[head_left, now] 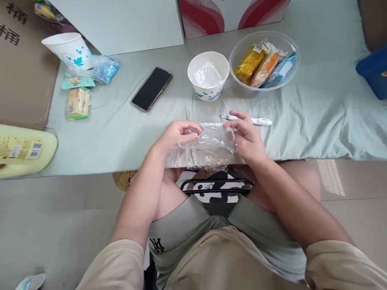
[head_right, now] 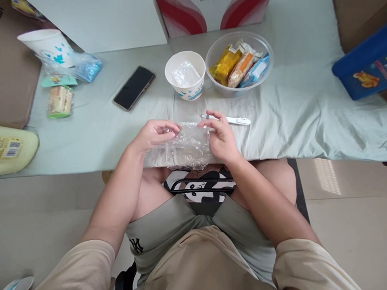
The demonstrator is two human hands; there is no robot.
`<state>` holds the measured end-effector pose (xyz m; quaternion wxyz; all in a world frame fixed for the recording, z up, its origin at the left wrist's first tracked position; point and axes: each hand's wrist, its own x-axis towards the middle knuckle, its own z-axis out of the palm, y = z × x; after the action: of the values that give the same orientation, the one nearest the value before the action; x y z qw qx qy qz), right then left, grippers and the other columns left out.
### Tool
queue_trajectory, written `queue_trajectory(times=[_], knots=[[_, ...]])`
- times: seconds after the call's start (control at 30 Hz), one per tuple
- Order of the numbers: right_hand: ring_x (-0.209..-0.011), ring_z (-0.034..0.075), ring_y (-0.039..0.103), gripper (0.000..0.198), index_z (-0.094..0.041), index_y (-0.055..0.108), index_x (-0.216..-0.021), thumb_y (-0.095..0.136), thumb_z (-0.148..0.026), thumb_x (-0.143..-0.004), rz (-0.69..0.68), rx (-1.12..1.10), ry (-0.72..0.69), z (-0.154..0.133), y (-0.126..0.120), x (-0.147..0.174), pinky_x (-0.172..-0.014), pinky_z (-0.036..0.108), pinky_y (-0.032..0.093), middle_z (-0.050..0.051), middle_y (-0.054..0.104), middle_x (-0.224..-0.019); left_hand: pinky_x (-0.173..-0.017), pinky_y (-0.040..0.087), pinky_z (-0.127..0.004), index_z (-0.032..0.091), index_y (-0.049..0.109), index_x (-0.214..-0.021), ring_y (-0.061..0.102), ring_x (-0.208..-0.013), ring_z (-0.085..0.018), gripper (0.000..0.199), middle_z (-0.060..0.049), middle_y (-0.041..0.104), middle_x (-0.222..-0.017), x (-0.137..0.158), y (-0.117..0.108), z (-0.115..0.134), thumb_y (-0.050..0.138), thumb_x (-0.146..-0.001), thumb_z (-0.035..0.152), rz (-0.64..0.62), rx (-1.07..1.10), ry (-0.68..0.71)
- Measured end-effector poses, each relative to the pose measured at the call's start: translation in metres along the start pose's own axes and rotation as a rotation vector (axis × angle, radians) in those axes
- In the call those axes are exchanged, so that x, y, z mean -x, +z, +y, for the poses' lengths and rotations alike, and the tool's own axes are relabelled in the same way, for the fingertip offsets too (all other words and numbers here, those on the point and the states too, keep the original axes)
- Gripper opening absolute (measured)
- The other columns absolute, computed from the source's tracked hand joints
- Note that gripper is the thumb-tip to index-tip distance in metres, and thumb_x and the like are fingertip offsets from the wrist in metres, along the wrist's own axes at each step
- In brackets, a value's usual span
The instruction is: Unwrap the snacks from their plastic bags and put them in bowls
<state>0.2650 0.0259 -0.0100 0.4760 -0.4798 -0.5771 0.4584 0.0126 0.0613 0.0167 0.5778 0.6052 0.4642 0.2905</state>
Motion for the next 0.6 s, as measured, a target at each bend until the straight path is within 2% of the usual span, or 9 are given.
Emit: queue_trajectory(times=[0.07, 0.13, 0.23, 0.33, 0.4, 0.47, 0.53, 0.6], knots=[[-0.127, 0.027, 0.061, 0.04, -0.034, 0.064, -0.127, 0.061, -0.027, -0.088, 0.056, -0.074, 0.098, 0.007, 0.0, -0.001, -0.108, 0.054, 0.053, 0.004, 0.053, -0.146, -0.065, 0.054, -0.024, 0.017, 0.079, -0.099, 0.068, -0.072, -0.013, 0.028, -0.007, 0.077, -0.098, -0.002, 0.001, -0.002, 0.079, -0.074, 0.028, 0.029, -0.012, 0.016], [-0.119, 0.025, 0.065, 0.05, -0.039, 0.046, -0.145, 0.055, -0.04, -0.096, 0.061, -0.124, 0.154, 0.012, 0.0, -0.002, -0.103, 0.052, 0.058, 0.005, 0.05, -0.15, -0.066, 0.055, -0.024, 0.018, 0.077, -0.108, 0.069, -0.075, -0.013, 0.037, -0.006, 0.076, -0.1, -0.003, 0.0, -0.005, 0.08, -0.073, 0.026, 0.072, 0.0, 0.052], [-0.123, 0.026, 0.064, 0.073, -0.038, 0.028, -0.158, 0.058, -0.06, -0.095, -0.01, -0.074, 0.104, 0.014, 0.003, -0.001, -0.106, 0.049, 0.057, 0.01, 0.048, -0.153, -0.073, 0.059, -0.026, 0.021, 0.07, -0.121, 0.073, -0.087, -0.016, 0.054, -0.005, 0.076, -0.105, -0.005, -0.001, -0.01, 0.085, -0.07, 0.028, 0.102, 0.07, 0.105], [-0.115, 0.025, 0.066, 0.099, -0.033, 0.018, -0.162, 0.073, -0.063, -0.085, -0.081, -0.027, 0.076, 0.012, 0.008, 0.0, -0.102, 0.046, 0.058, 0.013, 0.056, -0.143, -0.077, 0.061, -0.028, 0.03, 0.061, -0.135, 0.075, -0.088, -0.017, 0.073, -0.003, 0.077, -0.105, -0.006, -0.005, -0.014, 0.091, -0.068, 0.037, 0.077, 0.189, 0.127], [-0.097, 0.022, 0.069, 0.099, -0.031, 0.02, -0.161, 0.075, -0.061, -0.084, -0.088, -0.041, 0.085, 0.008, 0.01, 0.0, -0.093, 0.043, 0.06, 0.01, 0.066, -0.124, -0.079, 0.062, -0.029, 0.035, 0.056, -0.139, 0.076, -0.092, -0.018, 0.081, -0.003, 0.077, -0.111, -0.005, -0.006, -0.015, 0.092, -0.067, 0.043, 0.068, 0.279, 0.123], [-0.084, 0.02, 0.066, 0.088, -0.031, 0.027, -0.157, 0.074, -0.057, -0.087, -0.052, -0.068, 0.084, 0.003, 0.01, -0.001, -0.085, 0.04, 0.06, 0.006, 0.068, -0.106, -0.084, 0.062, -0.031, 0.035, 0.054, -0.14, 0.076, -0.101, -0.021, 0.084, -0.005, 0.076, -0.119, -0.004, -0.003, -0.012, 0.093, -0.066, 0.047, 0.058, 0.357, 0.086], [-0.079, 0.019, 0.064, 0.079, -0.032, 0.033, -0.152, 0.074, -0.054, -0.088, 0.011, -0.11, 0.085, -0.001, 0.009, -0.001, -0.08, 0.038, 0.059, 0.003, 0.067, -0.096, -0.09, 0.061, -0.034, 0.028, 0.058, -0.137, 0.076, -0.109, -0.025, 0.082, -0.009, 0.075, -0.124, -0.003, 0.003, -0.008, 0.093, -0.065, 0.046, 0.032, 0.402, 0.009], [-0.079, 0.019, 0.064, 0.076, -0.034, 0.036, -0.149, 0.075, -0.054, -0.087, 0.068, -0.152, 0.092, -0.002, 0.008, -0.001, -0.078, 0.038, 0.059, 0.002, 0.067, -0.095, -0.092, 0.061, -0.035, 0.021, 0.062, -0.13, 0.076, -0.107, -0.026, 0.074, -0.012, 0.077, -0.122, -0.002, 0.01, -0.003, 0.093, -0.066, 0.041, 0.009, 0.405, -0.078]])
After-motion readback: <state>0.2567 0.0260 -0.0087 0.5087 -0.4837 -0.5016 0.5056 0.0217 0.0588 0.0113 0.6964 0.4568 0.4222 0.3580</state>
